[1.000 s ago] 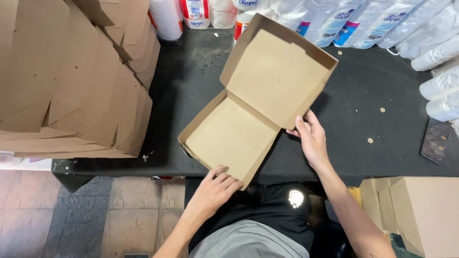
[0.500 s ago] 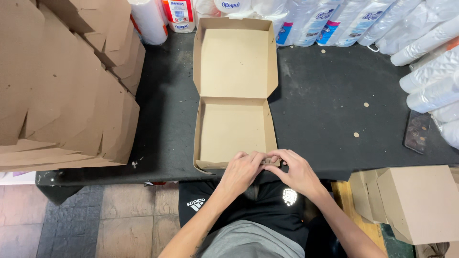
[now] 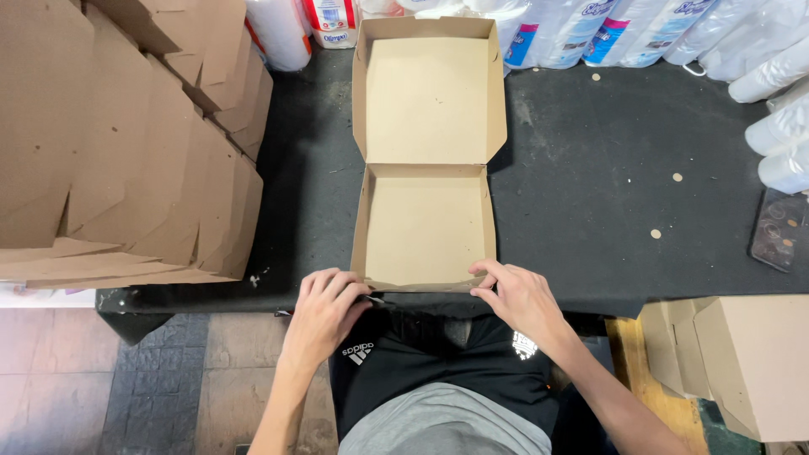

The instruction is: The person assembles cardboard boxes by hand, folding the flaps and sides of each flat sheet to form a square box and then stacking the completed boxes.

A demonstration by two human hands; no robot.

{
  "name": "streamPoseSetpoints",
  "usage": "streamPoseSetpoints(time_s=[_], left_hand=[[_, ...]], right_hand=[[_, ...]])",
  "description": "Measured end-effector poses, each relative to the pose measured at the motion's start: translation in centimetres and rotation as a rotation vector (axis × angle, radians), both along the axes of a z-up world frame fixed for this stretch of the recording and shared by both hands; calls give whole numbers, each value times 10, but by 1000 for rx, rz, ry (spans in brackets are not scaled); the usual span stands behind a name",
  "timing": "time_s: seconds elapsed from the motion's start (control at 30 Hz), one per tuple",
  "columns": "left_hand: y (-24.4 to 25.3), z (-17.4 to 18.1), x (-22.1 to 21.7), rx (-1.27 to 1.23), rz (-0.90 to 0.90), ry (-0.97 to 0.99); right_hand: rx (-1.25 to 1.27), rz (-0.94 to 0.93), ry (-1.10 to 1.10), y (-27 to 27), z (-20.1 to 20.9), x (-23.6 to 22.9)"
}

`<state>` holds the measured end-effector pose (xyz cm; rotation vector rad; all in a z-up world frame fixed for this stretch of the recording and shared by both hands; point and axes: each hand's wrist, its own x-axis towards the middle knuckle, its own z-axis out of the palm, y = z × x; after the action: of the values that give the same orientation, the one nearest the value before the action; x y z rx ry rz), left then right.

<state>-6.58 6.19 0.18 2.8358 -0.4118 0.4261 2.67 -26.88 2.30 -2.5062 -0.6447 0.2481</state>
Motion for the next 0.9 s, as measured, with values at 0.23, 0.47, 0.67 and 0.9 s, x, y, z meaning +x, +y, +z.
streamPoseSetpoints(time_s=[0.23,0.47,0.67,0.9], left_hand=[[8,0,2,-254,127,65],[-12,10,13,-341,43,121],[-15,12,14,-176,0,129],[-28,21,-1,-593,139,12]], right_hand=[[-17,-17,60,3,-2,4],[-45,-31,121,5,6,5],[-86,-11,149,8,8,5],[81,-45,456,12,49,21]])
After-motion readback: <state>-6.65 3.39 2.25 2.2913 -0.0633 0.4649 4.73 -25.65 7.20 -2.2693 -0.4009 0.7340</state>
